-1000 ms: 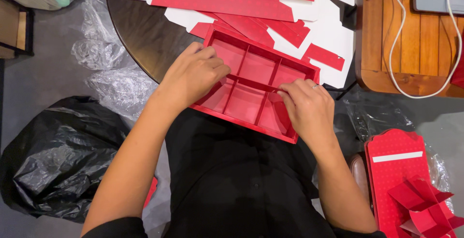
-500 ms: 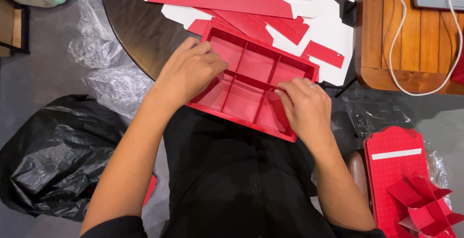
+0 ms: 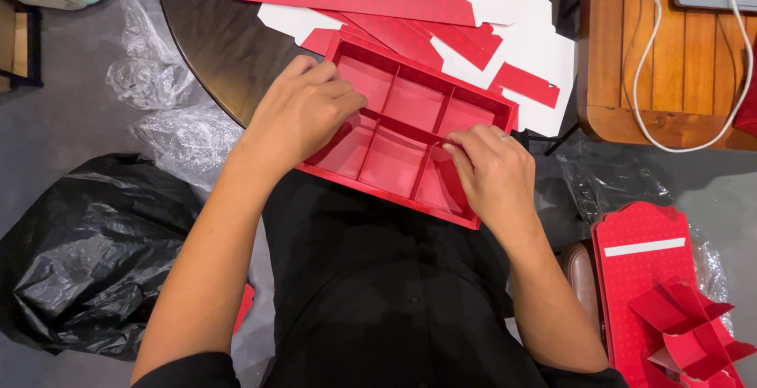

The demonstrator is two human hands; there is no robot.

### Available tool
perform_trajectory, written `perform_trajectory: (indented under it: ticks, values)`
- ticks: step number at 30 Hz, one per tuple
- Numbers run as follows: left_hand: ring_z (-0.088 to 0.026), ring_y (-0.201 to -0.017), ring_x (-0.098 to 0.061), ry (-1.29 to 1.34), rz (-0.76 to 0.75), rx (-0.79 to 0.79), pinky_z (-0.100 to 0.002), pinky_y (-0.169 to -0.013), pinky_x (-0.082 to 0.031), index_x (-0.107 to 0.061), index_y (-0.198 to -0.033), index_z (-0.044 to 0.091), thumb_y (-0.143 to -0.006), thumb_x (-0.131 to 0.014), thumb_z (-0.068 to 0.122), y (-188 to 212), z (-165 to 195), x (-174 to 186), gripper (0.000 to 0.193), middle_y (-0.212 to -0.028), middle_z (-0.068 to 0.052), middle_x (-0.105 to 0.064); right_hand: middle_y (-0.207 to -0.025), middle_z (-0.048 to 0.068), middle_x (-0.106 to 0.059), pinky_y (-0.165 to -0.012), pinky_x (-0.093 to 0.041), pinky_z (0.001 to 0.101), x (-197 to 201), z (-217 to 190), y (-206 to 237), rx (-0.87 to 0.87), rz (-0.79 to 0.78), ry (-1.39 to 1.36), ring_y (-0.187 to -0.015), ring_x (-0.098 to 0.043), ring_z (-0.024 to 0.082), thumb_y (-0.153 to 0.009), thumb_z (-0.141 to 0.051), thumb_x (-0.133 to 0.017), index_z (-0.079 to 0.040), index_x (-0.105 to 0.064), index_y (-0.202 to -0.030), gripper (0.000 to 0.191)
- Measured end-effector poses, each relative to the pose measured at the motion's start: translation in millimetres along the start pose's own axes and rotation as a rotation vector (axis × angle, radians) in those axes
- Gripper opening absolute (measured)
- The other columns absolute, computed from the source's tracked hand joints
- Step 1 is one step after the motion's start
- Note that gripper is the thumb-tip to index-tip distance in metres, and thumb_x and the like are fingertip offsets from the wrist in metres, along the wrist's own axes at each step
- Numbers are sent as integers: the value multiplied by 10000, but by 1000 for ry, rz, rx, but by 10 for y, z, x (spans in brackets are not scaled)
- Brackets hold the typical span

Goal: The person assembles a red paper box by folding and inserting pre-cut red paper pieces into a white base. They then insert a red divider to create compartments and add a red lid to complete the box.

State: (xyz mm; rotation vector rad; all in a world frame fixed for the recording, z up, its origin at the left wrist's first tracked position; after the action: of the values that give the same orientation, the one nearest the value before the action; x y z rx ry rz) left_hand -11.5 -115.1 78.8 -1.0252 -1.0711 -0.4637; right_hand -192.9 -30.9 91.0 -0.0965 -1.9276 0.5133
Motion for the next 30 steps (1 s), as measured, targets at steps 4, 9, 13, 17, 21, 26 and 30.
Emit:
perform_trajectory:
  ticks: [4, 9, 13, 17, 21, 26, 30]
  values:
    - [-192, -935, -624, -18, -30, 18, -358, -903, -464, -715, -851, 132, -849, -774, 195, -7, -7, -19, 87, -854, 33, -717, -889, 99, -671, -715, -515, 403, -4, 1, -2, 2, 1, 7, -825, -661, 304, -918, -100, -770, -29, -710, -971, 107]
    - [-205, -940, -631, -10, -41, -14, -375, -874, -454, -712, -881, 130, -843, -763, 248, -40, 32, -48, 134, -854, 21, -714, -901, 103, -671, -723, -518, 406, 5, 13, -3, 7, 4, 18, -831, -658, 312, -927, -94, -763, -27, -707, -982, 104]
    - [-199, -939, -622, 30, -66, -1, -376, -863, -440, -711, -912, 137, -869, -751, 239, -57, 50, -119, 118, -875, 25, -713, -897, 102, -673, -713, -517, 407, -8, 35, 0, -9, -7, 8, -827, -660, 313, -925, -101, -763, -30, -707, -980, 106]
    - [-193, -957, -612, 63, -47, -13, -369, -888, -436, -710, -934, 133, -889, -743, 220, -48, 55, -128, 104, -896, 34, -710, -897, 103, -670, -708, -516, 407, -11, 37, 19, -8, -5, 3, -833, -662, 313, -924, -103, -763, -31, -707, -983, 109]
    - [-194, -946, -608, 47, -57, -7, -370, -881, -433, -711, -918, 135, -894, -733, 215, -44, 44, -148, 86, -886, 35, -707, -884, 102, -665, -701, -515, 407, -32, 35, 20, -11, -14, 5, -819, -659, 310, -921, -104, -767, -28, -707, -978, 113]
    - [-194, -954, -607, 39, -67, -3, -367, -883, -432, -716, -918, 134, -895, -724, 209, -50, 54, -164, 79, -891, 35, -709, -881, 102, -659, -703, -510, 403, -8, 3, 25, 5, -1, 17, -816, -658, 306, -922, -101, -770, -24, -705, -976, 114]
    - [-195, -960, -606, 23, -73, -8, -365, -892, -435, -719, -925, 135, -896, -713, 210, -49, 68, -190, 81, -900, 34, -714, -875, 99, -658, -698, -502, 400, 2, 9, 32, 1, -6, 22, -806, -653, 302, -921, -95, -771, -28, -709, -974, 105]
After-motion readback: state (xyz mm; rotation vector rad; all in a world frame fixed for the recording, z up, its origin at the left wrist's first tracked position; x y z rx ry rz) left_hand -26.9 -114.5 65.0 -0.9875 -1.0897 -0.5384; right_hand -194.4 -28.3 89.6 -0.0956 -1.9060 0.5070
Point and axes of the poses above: each hand's wrist, its own y-axis away from the middle knuckle, its own x-axis out of the back of the hand, z = x × y, the point moved 9 cm from there along -y, towards the middle knuckle
